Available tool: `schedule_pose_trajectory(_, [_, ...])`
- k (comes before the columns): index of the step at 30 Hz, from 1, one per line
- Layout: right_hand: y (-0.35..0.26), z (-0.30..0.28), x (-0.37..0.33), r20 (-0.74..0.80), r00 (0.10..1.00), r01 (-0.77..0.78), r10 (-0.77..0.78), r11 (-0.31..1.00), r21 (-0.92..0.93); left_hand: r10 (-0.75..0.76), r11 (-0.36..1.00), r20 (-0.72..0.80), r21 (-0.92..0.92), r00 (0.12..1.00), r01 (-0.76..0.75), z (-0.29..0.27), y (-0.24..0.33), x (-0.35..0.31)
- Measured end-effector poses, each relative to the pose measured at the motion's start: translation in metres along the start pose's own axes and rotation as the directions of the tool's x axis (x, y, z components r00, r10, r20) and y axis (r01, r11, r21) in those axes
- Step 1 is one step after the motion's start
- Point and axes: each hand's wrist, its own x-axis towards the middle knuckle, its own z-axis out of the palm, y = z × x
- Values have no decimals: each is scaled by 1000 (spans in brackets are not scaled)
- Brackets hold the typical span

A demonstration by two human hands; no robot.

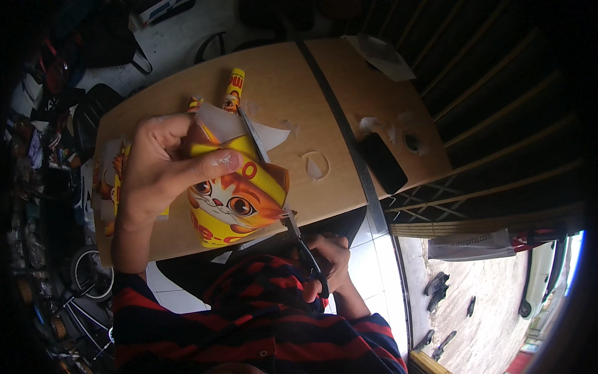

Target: The person uses shears to cut out pet food labels from a printed sheet and then stacks the cut labels on a table.

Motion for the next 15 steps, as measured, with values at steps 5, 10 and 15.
schedule_pose_trajectory(5, [2, -6, 1, 30, 1000, 3, -1, 998, -55, -1, 1000, 3, -8, 1000, 1, 3, -3, 2])
schedule_pose_trajectory(10, [-2, -1, 3, -54, 990, -135, 130, 986, -98, -71, 995, 17, 75, 997, 69, -5, -3, 7])
schedule_pose_trajectory(15, [4, -6, 5, -110, 972, -205, 207, 978, 29, -126, 983, 263, 161, 957, 85, -29, -10, 17])
